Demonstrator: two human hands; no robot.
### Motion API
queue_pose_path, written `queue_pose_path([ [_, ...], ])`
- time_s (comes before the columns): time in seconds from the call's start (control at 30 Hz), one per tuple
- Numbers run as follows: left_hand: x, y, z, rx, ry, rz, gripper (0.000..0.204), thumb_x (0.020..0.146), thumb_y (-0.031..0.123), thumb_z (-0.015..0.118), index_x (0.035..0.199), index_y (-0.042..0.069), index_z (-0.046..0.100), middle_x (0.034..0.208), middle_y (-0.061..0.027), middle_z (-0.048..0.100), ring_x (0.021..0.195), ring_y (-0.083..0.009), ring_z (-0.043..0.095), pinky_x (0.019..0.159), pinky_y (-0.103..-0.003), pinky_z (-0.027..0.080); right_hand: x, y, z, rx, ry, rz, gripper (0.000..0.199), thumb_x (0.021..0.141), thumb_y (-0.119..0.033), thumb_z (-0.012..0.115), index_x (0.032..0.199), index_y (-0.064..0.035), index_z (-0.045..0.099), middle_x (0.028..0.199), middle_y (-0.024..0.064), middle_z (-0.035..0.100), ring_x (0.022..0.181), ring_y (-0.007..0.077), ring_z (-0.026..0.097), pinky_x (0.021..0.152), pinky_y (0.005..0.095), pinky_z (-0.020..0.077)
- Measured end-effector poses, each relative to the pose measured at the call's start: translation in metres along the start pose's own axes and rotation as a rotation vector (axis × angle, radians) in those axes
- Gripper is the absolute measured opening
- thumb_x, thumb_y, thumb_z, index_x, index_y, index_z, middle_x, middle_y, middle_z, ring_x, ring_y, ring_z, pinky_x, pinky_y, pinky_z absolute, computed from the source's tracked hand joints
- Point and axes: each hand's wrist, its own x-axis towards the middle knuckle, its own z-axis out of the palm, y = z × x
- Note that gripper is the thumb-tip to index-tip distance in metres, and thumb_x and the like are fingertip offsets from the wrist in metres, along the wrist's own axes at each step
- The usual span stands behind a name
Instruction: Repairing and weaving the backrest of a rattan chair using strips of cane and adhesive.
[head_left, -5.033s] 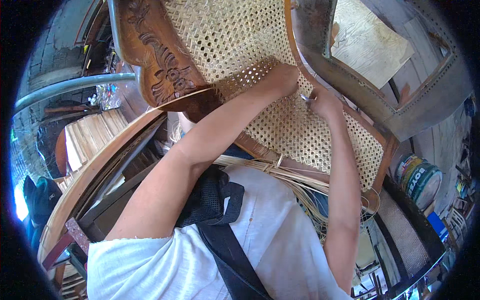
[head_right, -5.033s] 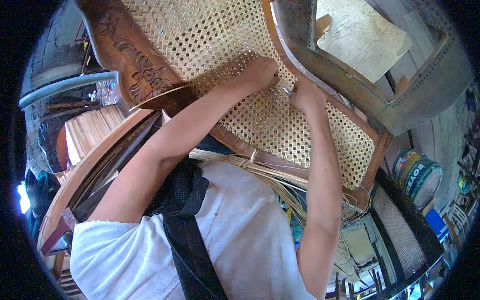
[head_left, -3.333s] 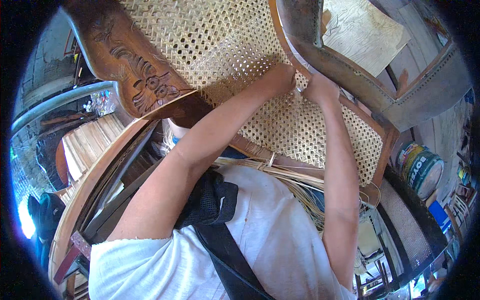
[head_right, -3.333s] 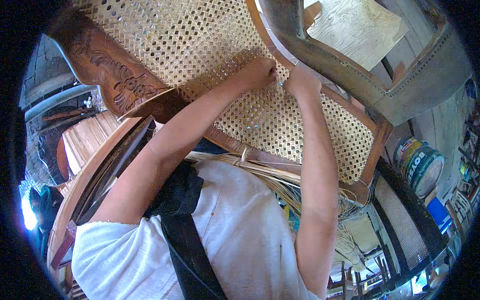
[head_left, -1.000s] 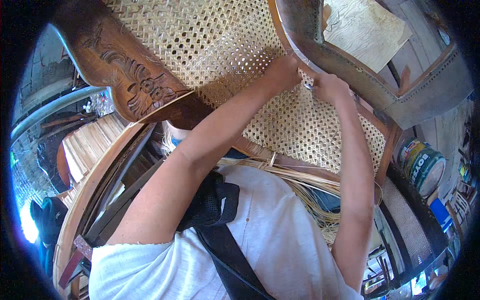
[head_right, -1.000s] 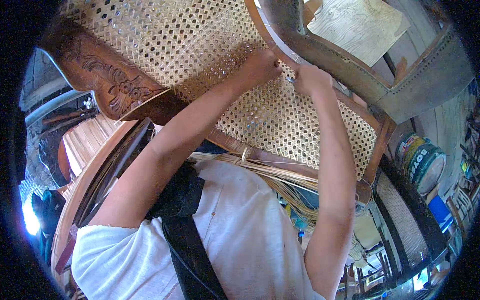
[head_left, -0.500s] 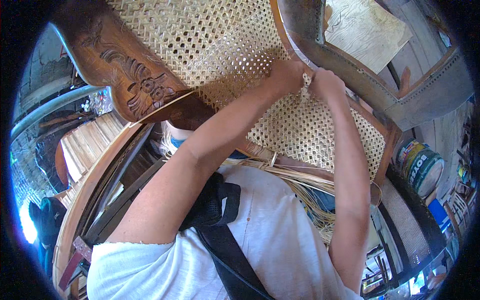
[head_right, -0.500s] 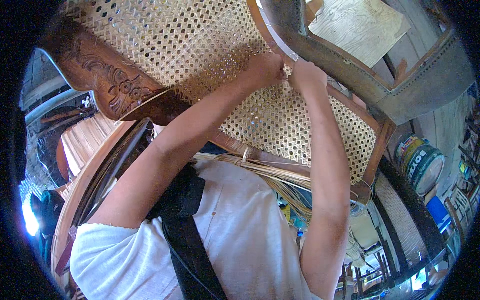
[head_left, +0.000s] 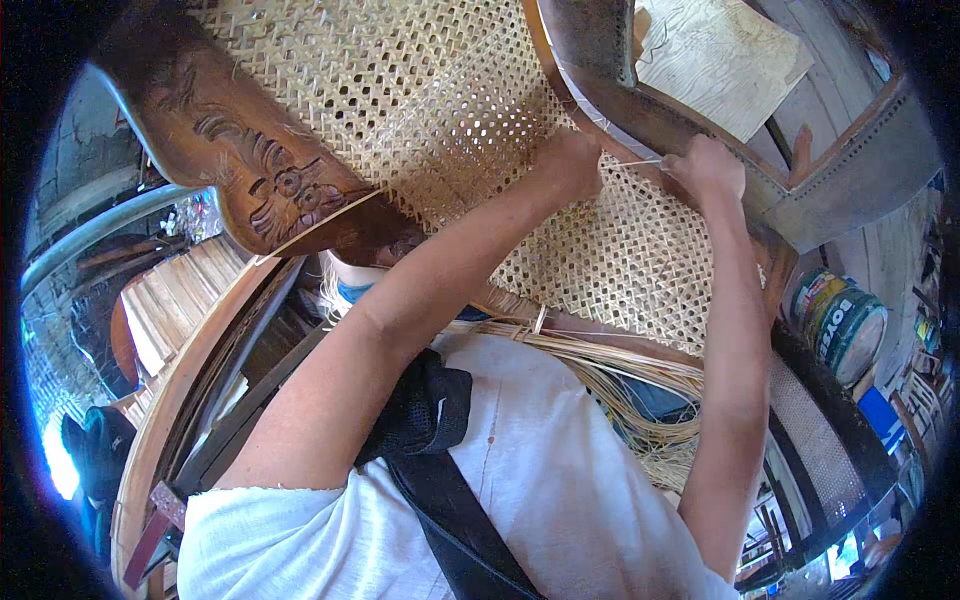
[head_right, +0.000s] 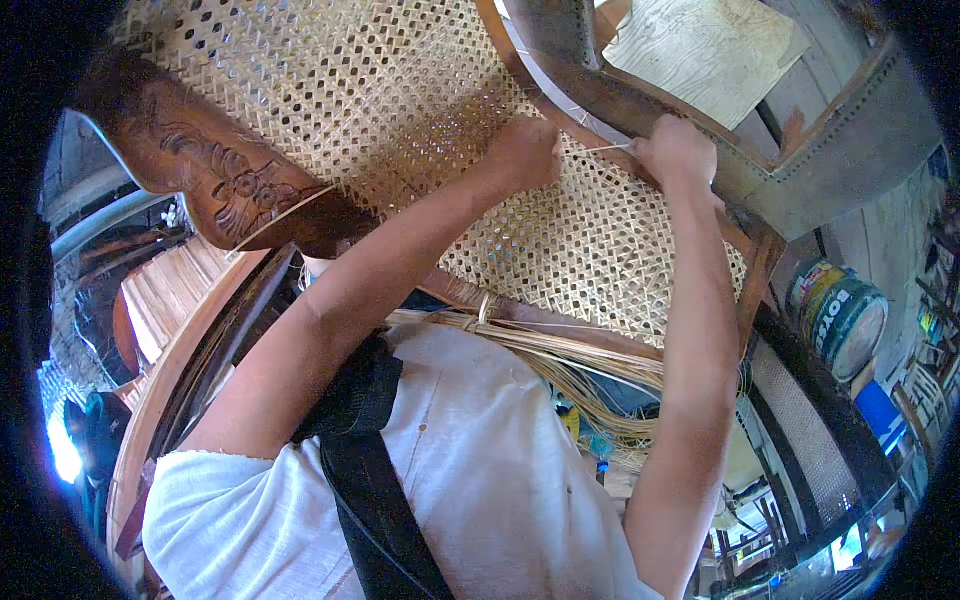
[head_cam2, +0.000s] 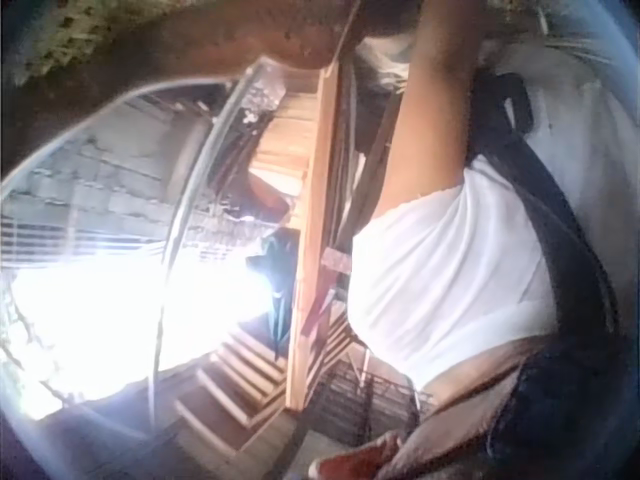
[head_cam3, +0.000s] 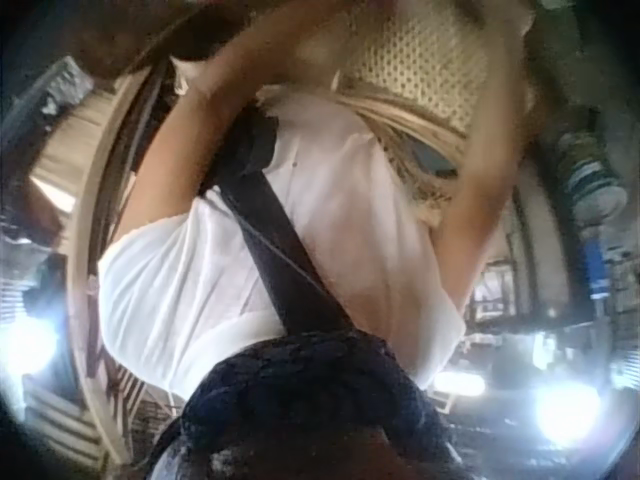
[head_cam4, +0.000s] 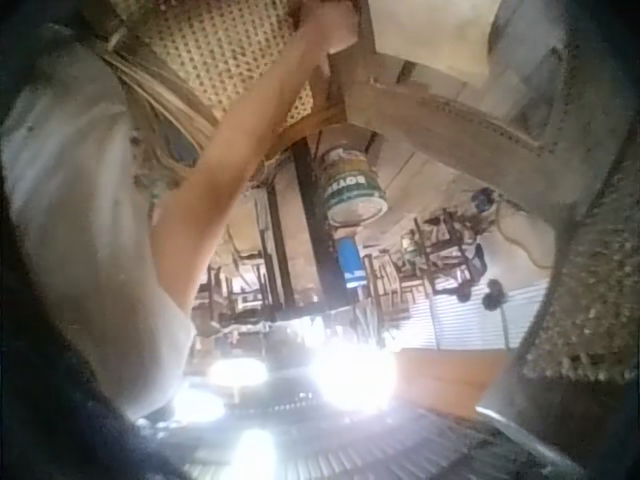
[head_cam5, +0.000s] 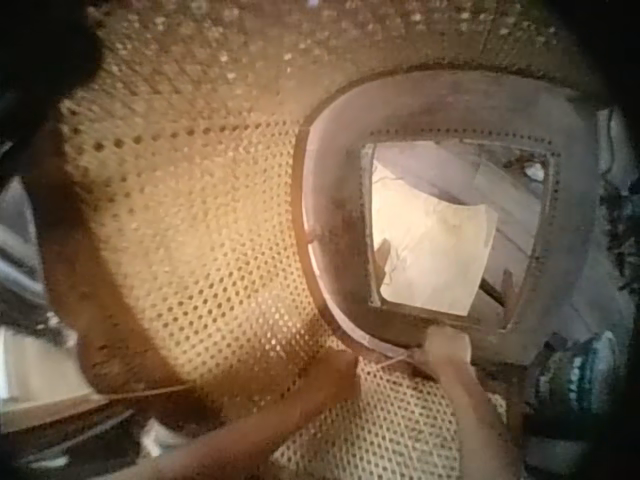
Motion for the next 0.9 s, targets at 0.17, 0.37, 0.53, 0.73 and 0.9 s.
queue_pose_path([
  [0.17,0.027,0.009,0.014,-0.581,0.078,0.095,0.021,0.074,0.020,0.070,0.084,0.002,0.071,0.078,-0.0181,0.067,0.074,-0.0306,0.067,0.067,-0.041,0.054,-0.008,0.009,-0.007,0.136,0.092,-0.048,0.044,0.085,-0.047,0.064,0.099,-0.0060,0.070,0.102,0.0161,0.070,0.097,0.0319,0.067,0.084,0.0433,0.0532],
  [0.37,0.030,-0.017,0.012,-0.621,0.120,0.043,0.026,0.079,0.027,0.072,0.077,0.001,0.070,0.068,-0.0119,0.066,0.057,-0.0157,0.061,0.058,-0.035,0.050,-0.008,-0.018,0.004,0.239,-0.061,-0.174,0.040,0.084,-0.041,0.064,0.099,-0.0041,0.070,0.103,0.0174,0.069,0.100,0.0326,0.066,0.085,0.0435,0.0526],
  [0.53,0.024,-0.020,-0.003,-0.419,0.041,-0.026,0.027,0.072,0.027,0.074,0.070,0.001,0.069,0.062,-0.0120,0.066,0.054,-0.0181,0.061,0.057,-0.036,0.050,0.002,-0.036,0.027,0.129,-0.139,-0.233,0.034,0.080,-0.027,0.066,0.105,-0.0042,0.067,0.106,0.0197,0.068,0.101,0.0335,0.065,0.087,0.0441,0.0515],
  [0.73,0.028,-0.012,-0.015,-0.341,-0.091,-0.163,0.029,0.067,0.019,0.072,0.084,-0.003,0.068,0.084,-0.0244,0.067,0.081,-0.0370,0.068,0.073,-0.044,0.054,0.001,-0.059,0.030,0.134,-0.113,-0.247,0.032,0.081,-0.022,0.062,0.106,-0.0033,0.066,0.107,0.0196,0.067,0.102,0.0353,0.064,0.087,0.0439,0.0521],
  [0.9,0.035,-0.010,-0.006,-0.181,-0.111,-0.144,0.034,0.068,0.025,0.072,0.088,-0.002,0.069,0.087,-0.0226,0.068,0.084,-0.0359,0.068,0.075,-0.044,0.055,0.000,-0.057,0.029,0.141,-0.129,-0.229,0.029,0.084,-0.020,0.060,0.108,-0.0048,0.066,0.108,0.0193,0.067,0.103,0.0343,0.065,0.089,0.0431,0.0521],
])
